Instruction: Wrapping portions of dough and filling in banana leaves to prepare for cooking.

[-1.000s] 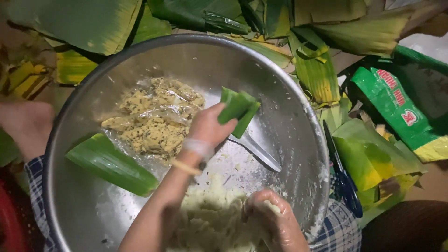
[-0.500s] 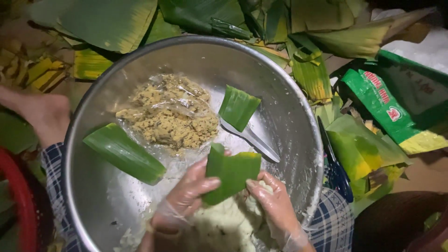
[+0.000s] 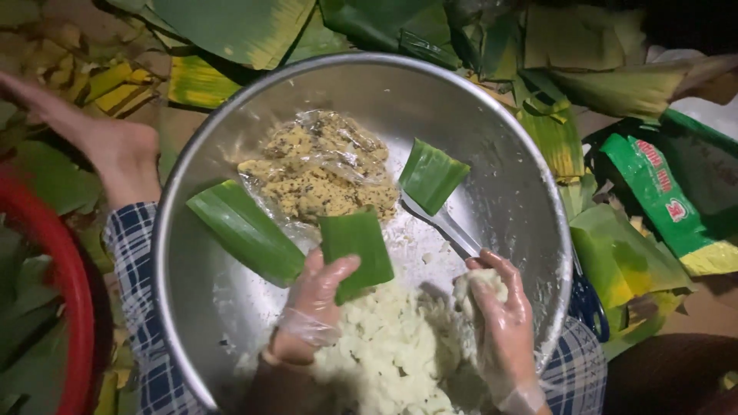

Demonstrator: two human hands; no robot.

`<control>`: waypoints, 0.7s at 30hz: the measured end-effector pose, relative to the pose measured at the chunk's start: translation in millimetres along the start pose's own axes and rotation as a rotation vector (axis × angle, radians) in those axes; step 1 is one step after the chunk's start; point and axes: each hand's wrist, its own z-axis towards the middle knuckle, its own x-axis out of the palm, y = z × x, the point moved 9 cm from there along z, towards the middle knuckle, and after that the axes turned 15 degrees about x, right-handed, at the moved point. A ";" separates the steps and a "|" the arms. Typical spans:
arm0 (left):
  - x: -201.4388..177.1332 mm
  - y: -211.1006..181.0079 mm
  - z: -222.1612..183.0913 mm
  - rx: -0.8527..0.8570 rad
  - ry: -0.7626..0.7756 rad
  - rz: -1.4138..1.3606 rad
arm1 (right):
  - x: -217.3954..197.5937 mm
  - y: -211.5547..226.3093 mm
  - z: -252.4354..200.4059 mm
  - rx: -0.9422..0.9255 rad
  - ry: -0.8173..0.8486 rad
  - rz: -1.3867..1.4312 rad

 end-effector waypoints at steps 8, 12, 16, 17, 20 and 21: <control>32.5 -3.9 -8.0 0.206 0.459 -0.173 | 141.9 13.2 -38.9 -0.995 0.197 -0.859; -6.9 0.1 9.7 0.113 -0.130 -0.166 | 154.0 13.1 -38.8 -0.927 0.237 -0.831; -41.3 36.0 12.2 -0.041 -0.430 -0.232 | 175.2 8.5 -47.0 -0.729 0.420 -0.957; -54.8 39.4 15.6 -0.002 -0.455 -0.186 | 177.6 6.8 -56.3 -0.484 0.541 -0.931; -33.1 37.9 44.8 0.113 -0.019 -0.447 | 145.4 -4.1 -49.2 -1.076 0.318 -1.067; -26.7 32.5 35.2 0.112 -0.019 -0.449 | 146.1 -20.3 -47.2 -1.075 0.317 -1.069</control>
